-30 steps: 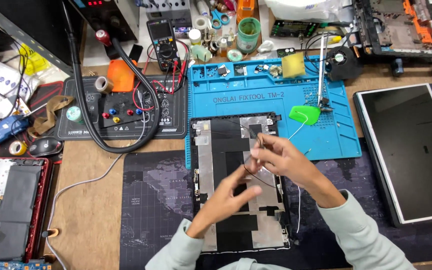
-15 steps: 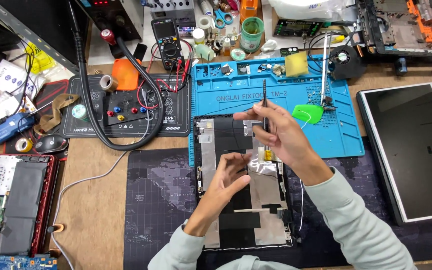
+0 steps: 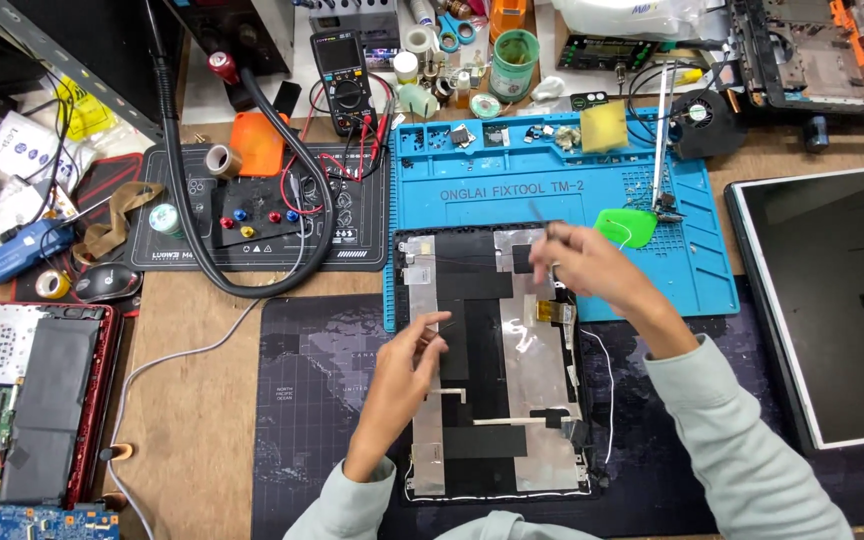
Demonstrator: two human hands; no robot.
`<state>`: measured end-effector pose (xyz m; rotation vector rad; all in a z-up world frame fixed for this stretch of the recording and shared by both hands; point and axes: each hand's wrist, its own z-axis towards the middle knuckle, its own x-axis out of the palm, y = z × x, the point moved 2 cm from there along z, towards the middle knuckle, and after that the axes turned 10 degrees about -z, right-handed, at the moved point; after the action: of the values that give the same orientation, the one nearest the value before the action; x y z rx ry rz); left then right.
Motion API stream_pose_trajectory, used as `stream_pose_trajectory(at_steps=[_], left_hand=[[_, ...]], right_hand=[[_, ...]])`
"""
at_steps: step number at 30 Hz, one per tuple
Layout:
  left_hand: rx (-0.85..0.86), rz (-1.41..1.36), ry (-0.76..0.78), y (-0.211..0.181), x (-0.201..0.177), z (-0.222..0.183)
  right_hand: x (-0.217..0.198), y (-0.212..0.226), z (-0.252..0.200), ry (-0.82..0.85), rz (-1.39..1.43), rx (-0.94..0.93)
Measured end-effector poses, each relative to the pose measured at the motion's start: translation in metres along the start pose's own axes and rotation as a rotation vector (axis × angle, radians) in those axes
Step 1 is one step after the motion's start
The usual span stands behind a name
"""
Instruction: Routing and securing antenna wires within a laptop screen assembly using a small precision tool.
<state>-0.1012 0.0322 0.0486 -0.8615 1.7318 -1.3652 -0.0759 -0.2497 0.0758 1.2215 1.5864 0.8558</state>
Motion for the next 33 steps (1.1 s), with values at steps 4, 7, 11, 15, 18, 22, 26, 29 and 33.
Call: stream_pose_trajectory(at_steps=[4, 7, 11, 15, 18, 22, 26, 29, 33], left_hand=[[-0.009, 0.097, -0.062, -0.011, -0.014, 0.004], [-0.035, 0.184, -0.069, -0.017, -0.030, 0.006], [-0.183, 0.470, -0.091, -0.020, -0.049, 0.010], [-0.229, 0.567, -0.030, -0.005, -0.055, 0.010], [-0.170, 0.518, 0.051, -0.013, -0.055, 0.006], [-0.126, 0.534, -0.022, -0.025, -0.054, 0.011], [-0.010, 0.888, -0.331, -0.018, -0.053, 0.007], [-0.122, 0.888, -0.351, 0.000, -0.038, -0.005], [-0.254, 0.791, -0.213, 0.024, -0.018, -0.022]], right_hand=[[-0.007, -0.004, -0.011, 0.068, -0.419, 0.072], [-0.013, -0.005, -0.019, 0.091, -0.589, 0.126], [-0.019, 0.007, -0.024, 0.067, -0.661, 0.169], [-0.025, 0.021, -0.024, -0.103, -0.698, 0.172], [-0.028, 0.013, -0.015, -0.156, -0.660, 0.050], [-0.020, 0.018, -0.003, -0.173, -0.664, -0.055], [-0.009, 0.027, 0.004, -0.179, -0.712, -0.089], [-0.002, 0.028, 0.014, -0.175, -0.764, -0.115], [0.003, 0.018, 0.035, -0.177, -0.847, -0.180]])
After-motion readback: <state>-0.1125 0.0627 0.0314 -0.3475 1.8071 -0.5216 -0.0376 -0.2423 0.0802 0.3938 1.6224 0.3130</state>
